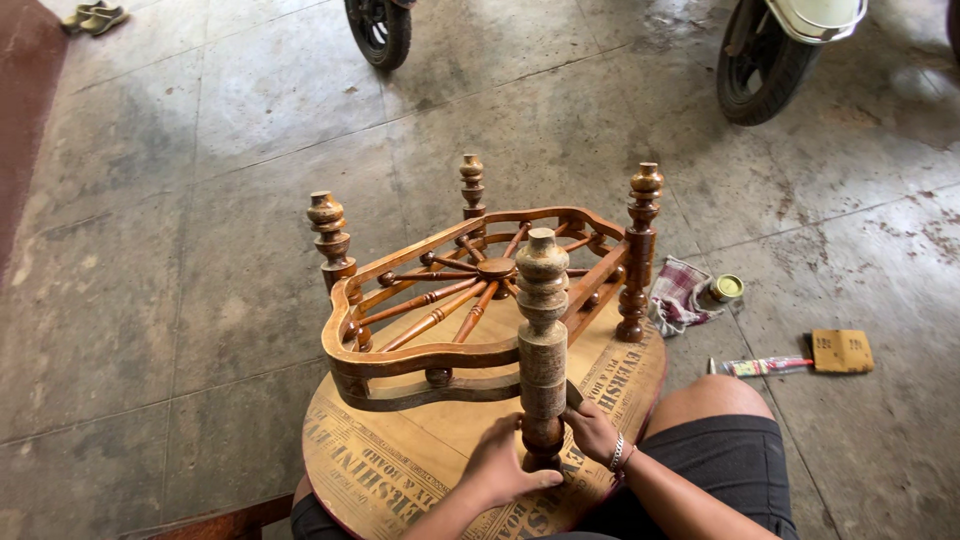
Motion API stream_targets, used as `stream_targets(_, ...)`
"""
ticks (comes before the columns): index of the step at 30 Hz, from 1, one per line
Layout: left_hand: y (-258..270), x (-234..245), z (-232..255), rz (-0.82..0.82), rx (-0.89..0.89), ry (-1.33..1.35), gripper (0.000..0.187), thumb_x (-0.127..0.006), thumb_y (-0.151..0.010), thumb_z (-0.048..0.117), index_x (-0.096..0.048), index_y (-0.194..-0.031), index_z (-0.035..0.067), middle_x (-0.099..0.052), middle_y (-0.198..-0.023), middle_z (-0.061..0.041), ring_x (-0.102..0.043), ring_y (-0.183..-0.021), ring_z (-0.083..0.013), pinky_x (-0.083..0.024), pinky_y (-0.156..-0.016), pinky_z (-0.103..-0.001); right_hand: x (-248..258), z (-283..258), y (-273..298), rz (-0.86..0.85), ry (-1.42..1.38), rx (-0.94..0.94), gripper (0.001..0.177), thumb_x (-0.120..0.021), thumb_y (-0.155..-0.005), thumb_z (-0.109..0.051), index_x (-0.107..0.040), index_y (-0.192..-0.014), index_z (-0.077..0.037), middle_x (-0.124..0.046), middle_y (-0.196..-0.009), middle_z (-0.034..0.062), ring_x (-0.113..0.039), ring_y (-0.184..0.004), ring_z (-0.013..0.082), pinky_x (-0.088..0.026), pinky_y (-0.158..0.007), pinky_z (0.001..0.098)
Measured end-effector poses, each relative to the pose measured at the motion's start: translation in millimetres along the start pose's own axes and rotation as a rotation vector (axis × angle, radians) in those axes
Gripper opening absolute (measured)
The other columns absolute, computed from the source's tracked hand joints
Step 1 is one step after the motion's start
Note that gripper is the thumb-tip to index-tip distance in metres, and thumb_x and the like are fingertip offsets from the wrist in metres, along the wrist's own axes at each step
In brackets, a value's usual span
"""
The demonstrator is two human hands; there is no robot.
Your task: The person sands the intricate wooden frame and legs of a small table with a piece of sandpaper.
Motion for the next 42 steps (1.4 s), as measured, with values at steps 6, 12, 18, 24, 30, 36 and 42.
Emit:
stream_targets(6,-27.5,-36.0,-13.0,-0.03,0.181,0.624,0.081,-0.095,-0.061,0.028,-0.049,-0.125,0.009,-0.069,-0.117,-0.01,-0.068,-0.108,-0.0198,-0.056,-0.095,-0.035,-20.8,-83.4,16.5,-0.053,0.165,0.285,0.05,-0.054,-0.1,-0.001,-0.047,-0.149,-0.002,-0.056,-0.148,0.0112,-0.05,-0.138,0.0217,-0.039,-0.116,0.035)
stream_targets(12,-27.7,-45.4,-12.8,0.047,0.235,1.075,0.079,-0.087,-0.07,0.001,-0.042,-0.133,0.015,-0.066,-0.112,-0.005,-0.068,-0.101,-0.0142,-0.059,-0.084,-0.03,-29.5,-93.1,12.3,-0.093,0.013,0.249,0.054,-0.054,-0.098,0.0,-0.042,-0.151,-0.002,-0.053,-0.15,0.0138,-0.047,-0.14,0.0229,-0.038,-0.116,0.035)
stream_targets(18,-24.4,-39.2,-9.8,0.173,0.302,1.089,0.061,-0.08,-0.074,-0.003,-0.054,-0.127,0.008,-0.07,-0.101,-0.004,-0.067,-0.087,-0.0174,-0.056,-0.071,-0.031,-35.6,-111.5,8.4,-0.108,0.156,0.278,0.048,-0.053,-0.1,-0.001,-0.048,-0.148,-0.002,-0.06,-0.143,0.0148,-0.054,-0.135,0.0239,-0.041,-0.114,0.0352)
stream_targets(24,-30.4,-26.5,-16.9,0.263,0.25,1.015,0.052,-0.085,-0.073,-0.002,-0.06,-0.118,0.008,-0.068,-0.095,-0.002,-0.065,-0.083,-0.0143,-0.055,-0.075,-0.031,-26.1,-128.0,-0.8,0.05,0.315,0.308,0.036,-0.055,-0.1,-0.009,-0.059,-0.136,-0.003,-0.071,-0.123,0.0101,-0.069,-0.115,0.0228,-0.053,-0.101,0.0356)
stream_targets(30,-21.8,-12.9,-33.3,0.238,0.259,0.997,0.053,-0.085,-0.073,-0.003,-0.059,-0.118,0.007,-0.066,-0.097,-0.002,-0.065,-0.087,-0.0138,-0.056,-0.082,-0.032,36.0,-114.6,-23.7,0.378,0.064,0.17,0.034,-0.046,-0.108,-0.026,-0.07,-0.117,-0.003,-0.079,-0.106,0.0052,-0.071,-0.092,0.0141,-0.054,-0.08,0.0266)
stream_targets(36,9.1,17.0,-58.3,0.156,0.368,1.022,0.051,-0.083,-0.073,-0.006,-0.06,-0.117,0.006,-0.068,-0.099,-0.005,-0.068,-0.091,-0.0173,-0.058,-0.086,-0.037,143.5,-82.7,-33.6,0.978,-0.08,-0.181,0.031,-0.055,-0.107,-0.032,-0.066,-0.123,-0.008,-0.06,-0.084,0.0076,-0.048,-0.058,0.0117,-0.038,-0.049,0.0312)
stream_targets(42,32.3,46.6,-113.5,0.06,0.415,0.982,0.052,-0.084,-0.073,-0.005,-0.062,-0.119,0.005,-0.07,-0.1,-0.006,-0.069,-0.094,-0.0191,-0.058,-0.091,-0.039,227.2,-52.2,-80.8,1.035,-0.157,-0.153,0.039,-0.053,-0.108,-0.04,-0.06,-0.122,-0.004,-0.07,-0.096,0.0061,-0.063,-0.07,0.0114,-0.051,-0.067,0.0346)
Point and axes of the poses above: each hand's wrist, its own y-axis away from the middle knuckle, its own x-axis out of the back of the hand, z = x × y, the point moved 6 cm from there along -y, towards the middle knuckle
